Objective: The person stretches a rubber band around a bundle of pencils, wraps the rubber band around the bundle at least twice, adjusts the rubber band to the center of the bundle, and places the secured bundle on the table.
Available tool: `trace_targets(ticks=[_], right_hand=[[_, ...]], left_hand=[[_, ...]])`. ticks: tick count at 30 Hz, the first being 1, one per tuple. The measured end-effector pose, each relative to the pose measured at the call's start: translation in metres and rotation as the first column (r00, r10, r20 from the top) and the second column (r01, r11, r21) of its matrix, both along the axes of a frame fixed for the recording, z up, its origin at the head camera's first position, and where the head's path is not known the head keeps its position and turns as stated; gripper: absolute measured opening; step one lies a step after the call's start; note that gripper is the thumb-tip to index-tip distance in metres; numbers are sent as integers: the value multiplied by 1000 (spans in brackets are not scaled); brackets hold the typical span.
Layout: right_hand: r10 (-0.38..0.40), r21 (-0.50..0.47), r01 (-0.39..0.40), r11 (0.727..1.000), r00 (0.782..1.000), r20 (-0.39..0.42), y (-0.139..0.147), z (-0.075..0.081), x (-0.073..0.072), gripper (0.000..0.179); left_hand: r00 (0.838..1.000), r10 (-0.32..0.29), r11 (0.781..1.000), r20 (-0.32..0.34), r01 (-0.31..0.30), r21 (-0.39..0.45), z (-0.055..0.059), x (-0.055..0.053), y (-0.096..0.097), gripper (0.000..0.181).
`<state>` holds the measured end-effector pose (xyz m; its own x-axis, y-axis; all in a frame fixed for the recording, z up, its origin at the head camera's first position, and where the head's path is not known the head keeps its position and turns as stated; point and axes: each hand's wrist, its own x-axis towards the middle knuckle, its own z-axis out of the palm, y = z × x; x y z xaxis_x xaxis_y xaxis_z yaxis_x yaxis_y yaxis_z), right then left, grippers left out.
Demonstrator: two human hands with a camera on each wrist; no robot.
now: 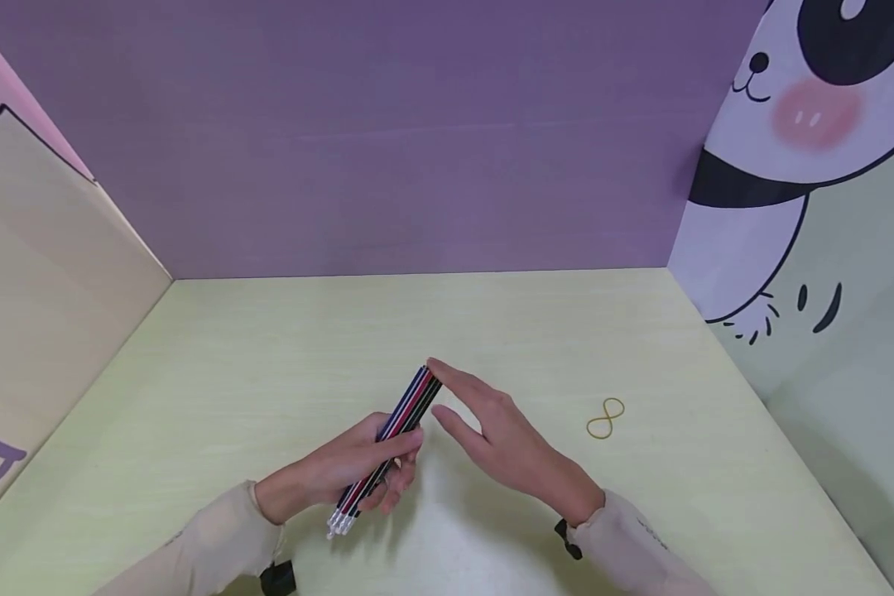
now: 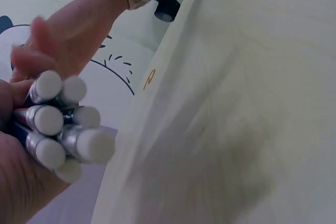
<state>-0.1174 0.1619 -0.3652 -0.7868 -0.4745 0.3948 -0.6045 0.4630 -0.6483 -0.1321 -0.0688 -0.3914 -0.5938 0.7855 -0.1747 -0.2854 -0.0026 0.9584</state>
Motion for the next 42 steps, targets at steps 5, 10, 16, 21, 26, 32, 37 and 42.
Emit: trace_targets(ticks=[5, 10, 16, 21, 26, 32, 37, 42], right_hand=[[-3, -12, 3, 1000, 1000, 11, 3, -4, -1, 49], [9, -151, 11, 989, 991, 131, 1, -4, -2, 54], [213, -535, 207, 819, 756, 619, -17, -10, 1, 52], [448, -689, 442, 575, 534, 717, -39, -19, 5, 64], [566, -756, 577, 310, 528, 634, -58, -16, 6, 62], [599, -746, 662, 76, 567, 565, -61, -12, 12, 55], [526, -740, 644, 192, 569, 632, -50, -13, 11, 47], [175, -641, 516, 568, 685, 707, 5, -10, 0, 30]], left_hand=[[999, 0, 999, 37, -1, 41, -3, 5, 3, 38], [997, 47, 994, 54, -53, 98, 0, 3, 6, 32], [925, 377, 903, 51, -379, 204, 12, -7, 19, 34], [731, 681, 682, 29, -649, 338, 27, -16, 38, 26], [571, 821, 503, 30, -747, 435, 37, -21, 68, 22], [597, 799, 558, -68, -696, 453, 31, -7, 98, 23], [656, 746, 624, -118, -625, 469, 29, -5, 94, 24], [828, 561, 783, -29, -518, 345, 29, -7, 60, 28]])
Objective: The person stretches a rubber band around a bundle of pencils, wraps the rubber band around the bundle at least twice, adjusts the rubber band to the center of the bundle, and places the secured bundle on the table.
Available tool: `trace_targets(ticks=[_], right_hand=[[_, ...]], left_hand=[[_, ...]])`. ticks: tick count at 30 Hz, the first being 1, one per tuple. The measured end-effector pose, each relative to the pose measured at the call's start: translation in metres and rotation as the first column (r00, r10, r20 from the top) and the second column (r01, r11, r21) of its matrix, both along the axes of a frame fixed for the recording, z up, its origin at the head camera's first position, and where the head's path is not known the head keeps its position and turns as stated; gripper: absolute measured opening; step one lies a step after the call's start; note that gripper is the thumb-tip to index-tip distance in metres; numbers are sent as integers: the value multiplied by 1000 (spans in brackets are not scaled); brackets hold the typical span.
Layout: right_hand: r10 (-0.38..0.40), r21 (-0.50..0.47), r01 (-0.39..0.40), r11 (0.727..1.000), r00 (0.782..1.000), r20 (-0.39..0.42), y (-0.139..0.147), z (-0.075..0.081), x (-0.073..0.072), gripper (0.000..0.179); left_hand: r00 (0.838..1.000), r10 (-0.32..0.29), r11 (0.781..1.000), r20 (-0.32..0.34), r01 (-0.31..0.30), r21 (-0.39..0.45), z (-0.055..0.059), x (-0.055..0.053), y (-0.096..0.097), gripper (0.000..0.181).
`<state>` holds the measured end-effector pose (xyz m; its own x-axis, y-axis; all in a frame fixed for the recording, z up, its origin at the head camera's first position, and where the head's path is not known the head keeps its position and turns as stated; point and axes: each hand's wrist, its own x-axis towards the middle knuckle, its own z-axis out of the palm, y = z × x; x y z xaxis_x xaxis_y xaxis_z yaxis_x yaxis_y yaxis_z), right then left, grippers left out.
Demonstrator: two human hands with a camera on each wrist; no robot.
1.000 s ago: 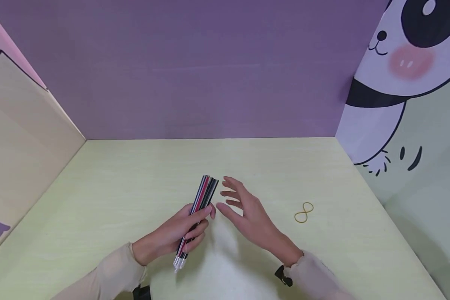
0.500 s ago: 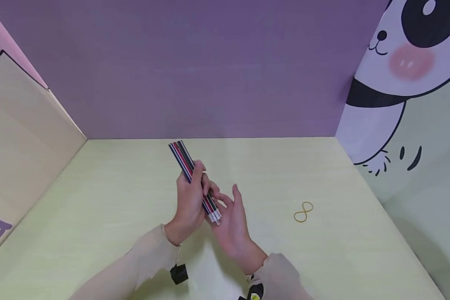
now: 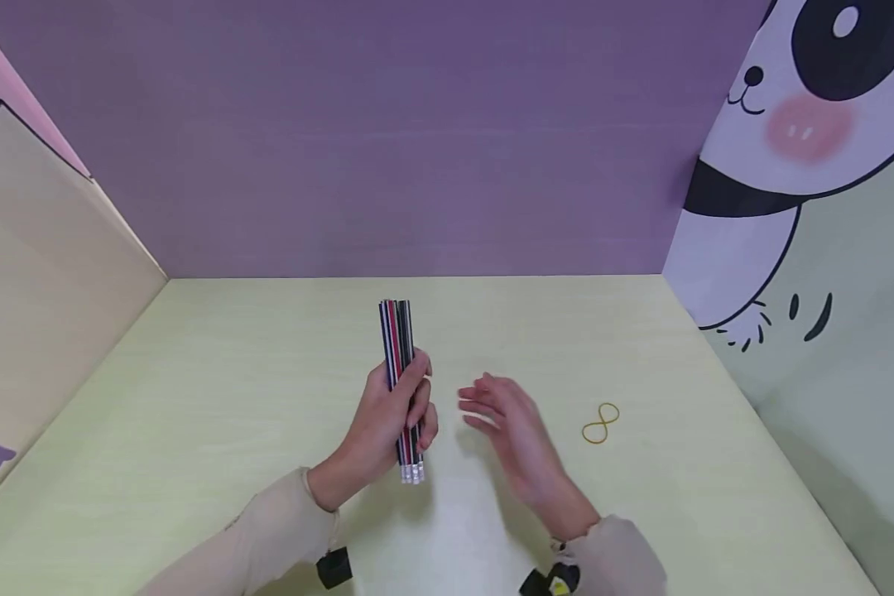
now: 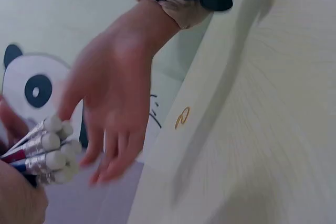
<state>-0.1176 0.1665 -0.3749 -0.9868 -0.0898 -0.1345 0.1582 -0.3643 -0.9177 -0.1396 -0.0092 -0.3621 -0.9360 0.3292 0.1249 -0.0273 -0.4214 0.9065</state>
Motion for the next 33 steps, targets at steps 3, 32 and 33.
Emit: trace_targets(ticks=[3, 32, 33], right_hand=[[25, 418, 34, 908, 990, -137, 49, 1, -12, 30], [254, 995, 59, 76, 964, -77, 169, -17, -25, 6], [246, 992, 81, 97, 964, -103, 167, -17, -25, 5]], left_hand=[[980, -116, 992, 159, 123, -35, -4, -3, -27, 30], [909, -323, 927, 265, 360, -104, -43, 2, -95, 35], [907, -325, 927, 268, 361, -97, -43, 2, -96, 35]])
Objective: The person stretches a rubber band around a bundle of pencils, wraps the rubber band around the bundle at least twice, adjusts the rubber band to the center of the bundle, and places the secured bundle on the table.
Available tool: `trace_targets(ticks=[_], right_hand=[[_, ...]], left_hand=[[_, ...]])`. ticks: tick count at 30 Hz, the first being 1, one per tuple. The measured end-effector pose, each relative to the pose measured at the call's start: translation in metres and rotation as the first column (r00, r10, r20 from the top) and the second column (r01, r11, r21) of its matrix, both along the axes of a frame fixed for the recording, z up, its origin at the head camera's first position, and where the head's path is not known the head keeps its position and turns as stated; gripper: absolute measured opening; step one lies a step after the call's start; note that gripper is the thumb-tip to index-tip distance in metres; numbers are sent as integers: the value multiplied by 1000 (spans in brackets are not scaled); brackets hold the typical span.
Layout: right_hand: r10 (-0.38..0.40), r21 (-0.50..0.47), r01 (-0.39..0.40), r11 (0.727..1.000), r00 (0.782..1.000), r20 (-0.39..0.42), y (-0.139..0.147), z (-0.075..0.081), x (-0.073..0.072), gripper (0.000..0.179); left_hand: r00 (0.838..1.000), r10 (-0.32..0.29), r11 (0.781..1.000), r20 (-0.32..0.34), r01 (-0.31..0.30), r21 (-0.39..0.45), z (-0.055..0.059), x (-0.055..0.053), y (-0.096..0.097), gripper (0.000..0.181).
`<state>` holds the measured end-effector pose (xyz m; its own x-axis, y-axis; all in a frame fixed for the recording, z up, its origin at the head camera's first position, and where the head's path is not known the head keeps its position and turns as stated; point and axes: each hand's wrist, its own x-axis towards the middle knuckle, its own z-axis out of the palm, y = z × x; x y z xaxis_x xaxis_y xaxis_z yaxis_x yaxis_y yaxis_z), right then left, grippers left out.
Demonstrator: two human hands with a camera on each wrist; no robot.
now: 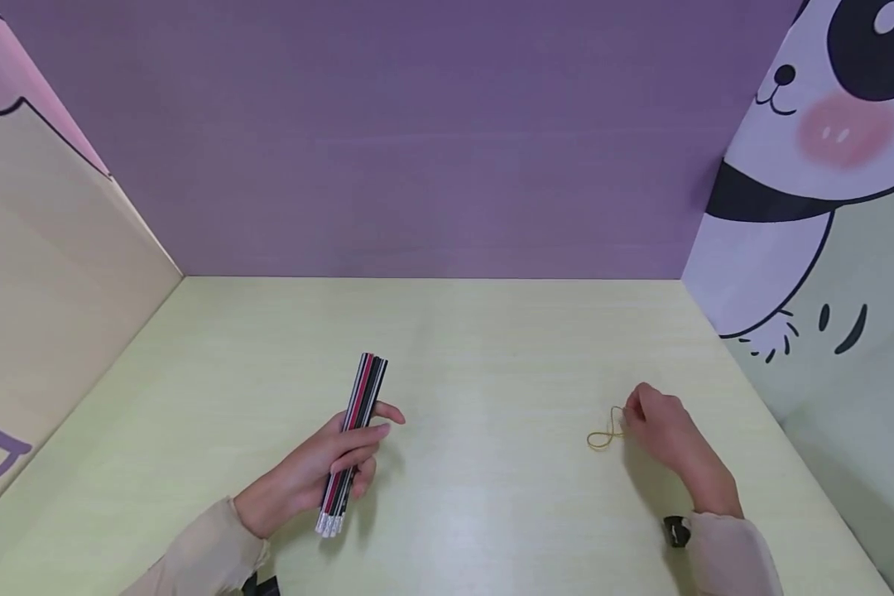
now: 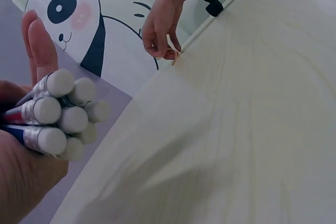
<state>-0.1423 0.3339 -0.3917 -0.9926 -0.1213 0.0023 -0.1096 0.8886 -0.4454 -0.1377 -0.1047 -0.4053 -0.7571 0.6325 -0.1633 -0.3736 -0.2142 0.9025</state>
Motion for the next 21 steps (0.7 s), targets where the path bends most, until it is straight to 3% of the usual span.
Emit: trace_targets(ticks=[4, 6, 7, 8, 9, 10, 12, 14, 16, 17, 18, 21], right_hand=[[-31, -136, 19, 991, 996, -85, -6, 3, 0, 6], [-44, -281, 15, 960, 994, -95, -9, 7, 0, 11], [-42, -375, 7, 927, 995, -86, -10, 9, 0, 13], [-27, -493, -10, 870, 997, -69, -12, 11, 0, 14], [-4, -614, -23, 789, 999, -43, -13, 14, 0, 15], [27, -730, -27, 683, 1000, -12, -14, 16, 1, 14], [104, -897, -3, 442, 993, 48, -15, 20, 2, 14], [179, -969, 44, 245, 980, 89, -16, 22, 2, 18], [233, -986, 83, 148, 966, 116, -16, 23, 3, 26], [254, -989, 90, 117, 960, 118, -16, 23, 3, 32], [270, -991, 94, 97, 956, 118, -16, 23, 3, 35], [294, -995, 60, 78, 952, 80, -16, 23, 4, 44]], left_hand=[[1000, -8, 1000, 14, 7, 16, -1, 0, 0, 33], [1000, -8, 1000, 16, 8, 17, -1, 0, 0, 33], [1000, -7, 1000, 14, 7, 14, -1, 0, 0, 33], [1000, -5, 1000, 12, 5, 12, -1, 0, 0, 33], [1000, -4, 1000, 9, 3, 10, -1, 0, -1, 33], [1000, -2, 1000, 9, 2, 9, 0, 0, -1, 32], [1000, -3, 1000, 10, 3, 11, 0, 1, -1, 33], [1000, -6, 1000, 13, 6, 18, 1, 1, -1, 33], [1000, -10, 1000, 15, 10, 24, 1, 1, -1, 33], [1000, -13, 1000, 16, 13, 27, 1, 1, 0, 33], [1000, -16, 999, 15, 15, 30, 1, 1, 0, 33], [1000, -26, 999, 9, 26, 45, 1, 2, 0, 31]])
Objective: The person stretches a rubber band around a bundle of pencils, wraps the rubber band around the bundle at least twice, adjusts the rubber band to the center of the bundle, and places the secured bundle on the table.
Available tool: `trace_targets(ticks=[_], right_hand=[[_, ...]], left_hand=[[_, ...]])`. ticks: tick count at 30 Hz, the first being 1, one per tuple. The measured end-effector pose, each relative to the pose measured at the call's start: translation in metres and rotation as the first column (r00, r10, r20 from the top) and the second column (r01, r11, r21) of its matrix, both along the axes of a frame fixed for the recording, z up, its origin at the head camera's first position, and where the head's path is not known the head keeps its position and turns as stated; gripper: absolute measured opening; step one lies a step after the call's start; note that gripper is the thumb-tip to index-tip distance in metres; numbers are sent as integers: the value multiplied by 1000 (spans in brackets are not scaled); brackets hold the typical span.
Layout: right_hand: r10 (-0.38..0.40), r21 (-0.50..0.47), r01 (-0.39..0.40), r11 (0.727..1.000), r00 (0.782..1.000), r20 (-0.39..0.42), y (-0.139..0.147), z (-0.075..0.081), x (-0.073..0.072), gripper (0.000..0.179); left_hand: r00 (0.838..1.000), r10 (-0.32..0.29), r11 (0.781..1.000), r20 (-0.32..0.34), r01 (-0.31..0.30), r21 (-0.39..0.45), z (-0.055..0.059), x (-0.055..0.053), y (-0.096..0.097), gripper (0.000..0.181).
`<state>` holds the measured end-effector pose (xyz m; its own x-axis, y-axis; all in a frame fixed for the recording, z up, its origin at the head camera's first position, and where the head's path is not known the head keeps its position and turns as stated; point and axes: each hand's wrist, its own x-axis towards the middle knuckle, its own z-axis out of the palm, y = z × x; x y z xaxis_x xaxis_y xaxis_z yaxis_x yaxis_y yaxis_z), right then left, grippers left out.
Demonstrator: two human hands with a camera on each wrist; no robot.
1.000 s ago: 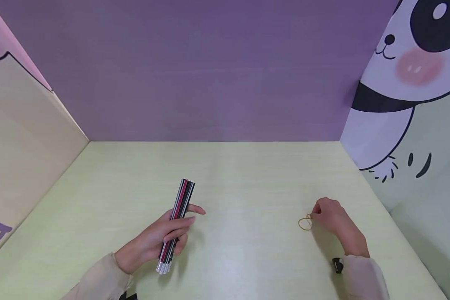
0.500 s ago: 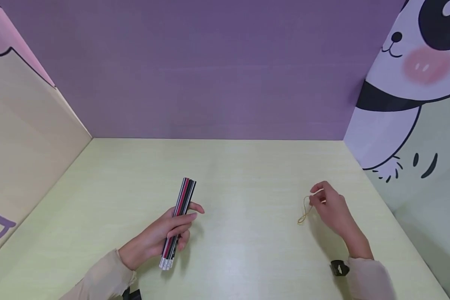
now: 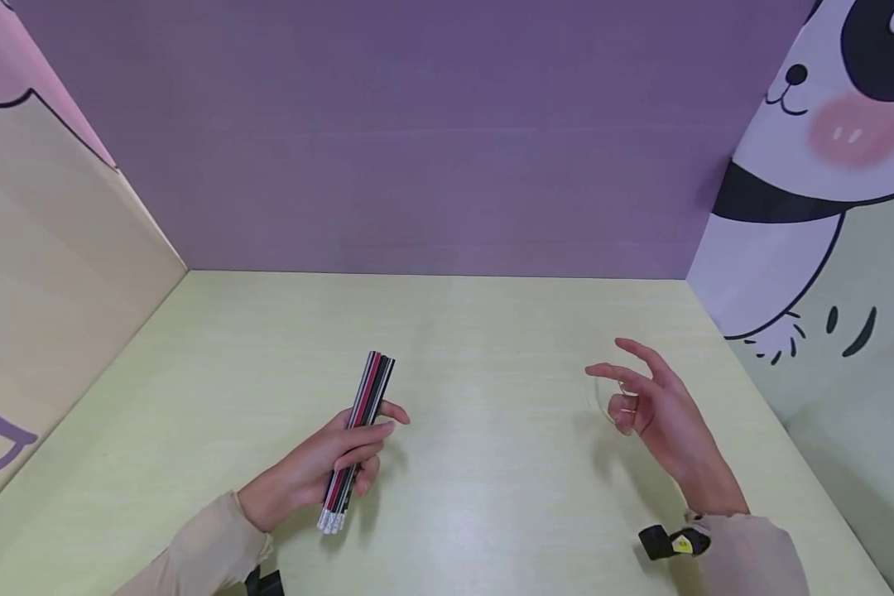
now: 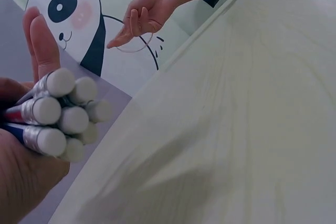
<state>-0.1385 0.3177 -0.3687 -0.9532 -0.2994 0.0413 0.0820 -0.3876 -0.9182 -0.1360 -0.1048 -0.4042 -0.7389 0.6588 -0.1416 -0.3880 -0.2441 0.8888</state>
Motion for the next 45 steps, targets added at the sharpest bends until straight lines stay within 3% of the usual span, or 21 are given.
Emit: trace_targets(ticks=[7, 14, 17, 21, 23, 25, 29, 30, 34, 37, 39, 45], right_hand=[[-22, 17, 24, 1000, 997, -73, -5, -6, 1, 48], [-19, 101, 28, 994, 996, -89, -7, -11, 2, 21], [53, -8, -54, 999, 994, -95, -7, -12, 2, 32], [167, -116, -178, 977, 981, -95, -7, -12, 5, 48], [179, -54, -184, 981, 979, -98, -11, -10, 7, 42], [135, 89, -127, 988, 986, -92, -17, -8, 10, 27], [-14, 318, 55, 946, 991, -129, -28, -4, 15, 26], [-53, 344, 104, 933, 987, -153, -30, -3, 16, 27], [-116, 304, 188, 934, 964, -241, -32, 0, 18, 20], [-113, 313, 192, 930, 961, -254, -33, 1, 18, 15], [-98, 365, 192, 911, 960, -262, -35, 1, 17, 13], [-4, 559, 175, 811, 956, -295, -48, 7, 15, 26]], left_hand=[[1000, -15, 1000, -14, 15, 8, 0, 2, -1, 29], [999, -36, 999, -13, 36, 14, -1, 3, -2, 28], [998, -53, 998, -26, 54, 21, -2, 4, -1, 26], [998, -57, 998, -29, 57, 21, -3, 3, 0, 25], [998, -55, 998, -23, 55, 18, -4, 3, 0, 24], [998, -53, 998, -19, 53, 17, -4, 3, 0, 23], [998, -53, 998, -18, 54, 22, -4, 3, 0, 21], [998, -53, 998, -18, 53, 24, -4, 3, 0, 20], [999, -46, 999, -15, 46, 15, -4, 2, 1, 21], [999, -42, 999, -21, 42, 5, -3, 1, 3, 22], [999, -47, 999, -25, 47, -3, -2, 1, 4, 22], [993, -104, 994, -48, 103, -22, -2, 3, 7, 21]])
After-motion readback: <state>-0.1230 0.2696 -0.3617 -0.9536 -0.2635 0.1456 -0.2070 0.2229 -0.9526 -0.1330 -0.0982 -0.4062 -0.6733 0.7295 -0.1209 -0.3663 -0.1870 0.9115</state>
